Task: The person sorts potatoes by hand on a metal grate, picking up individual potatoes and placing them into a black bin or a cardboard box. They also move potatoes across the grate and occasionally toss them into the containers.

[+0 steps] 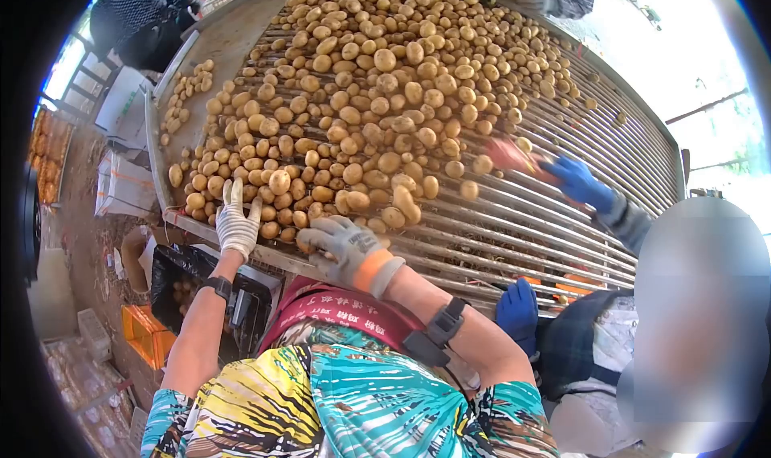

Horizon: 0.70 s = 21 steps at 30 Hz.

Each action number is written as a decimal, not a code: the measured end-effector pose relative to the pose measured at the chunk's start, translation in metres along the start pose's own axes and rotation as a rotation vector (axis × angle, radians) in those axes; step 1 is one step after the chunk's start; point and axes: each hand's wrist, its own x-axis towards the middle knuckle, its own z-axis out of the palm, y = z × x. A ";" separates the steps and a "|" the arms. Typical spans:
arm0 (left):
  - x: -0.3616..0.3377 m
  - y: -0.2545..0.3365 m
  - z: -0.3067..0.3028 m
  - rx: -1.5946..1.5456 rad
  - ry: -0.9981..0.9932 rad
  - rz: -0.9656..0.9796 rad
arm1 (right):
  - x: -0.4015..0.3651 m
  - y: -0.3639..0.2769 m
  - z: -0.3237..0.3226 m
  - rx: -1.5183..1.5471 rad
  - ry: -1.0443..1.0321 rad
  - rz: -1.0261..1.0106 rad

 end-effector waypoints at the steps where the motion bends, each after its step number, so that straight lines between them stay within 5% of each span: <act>1: -0.003 0.000 -0.001 -0.005 -0.007 -0.011 | 0.009 0.004 0.002 0.008 -0.010 -0.006; 7: -0.004 0.001 -0.005 -0.003 0.005 -0.007 | 0.106 0.002 0.003 -0.247 0.017 0.152; 10: -0.003 -0.001 -0.001 -0.071 0.017 -0.014 | 0.146 0.025 0.043 -0.464 -0.281 0.189; 14: -0.002 0.001 -0.004 -0.079 -0.042 -0.054 | 0.147 0.009 0.033 -0.535 -0.335 0.203; 17: -0.002 -0.003 0.001 -0.075 -0.015 -0.033 | 0.121 0.032 0.004 0.567 -0.145 0.482; 19: -0.002 -0.001 -0.001 -0.075 -0.035 -0.049 | 0.098 0.012 -0.065 0.950 -0.038 0.738; 21: -0.002 0.000 -0.001 -0.042 -0.026 -0.027 | 0.059 0.037 -0.104 1.328 0.261 0.750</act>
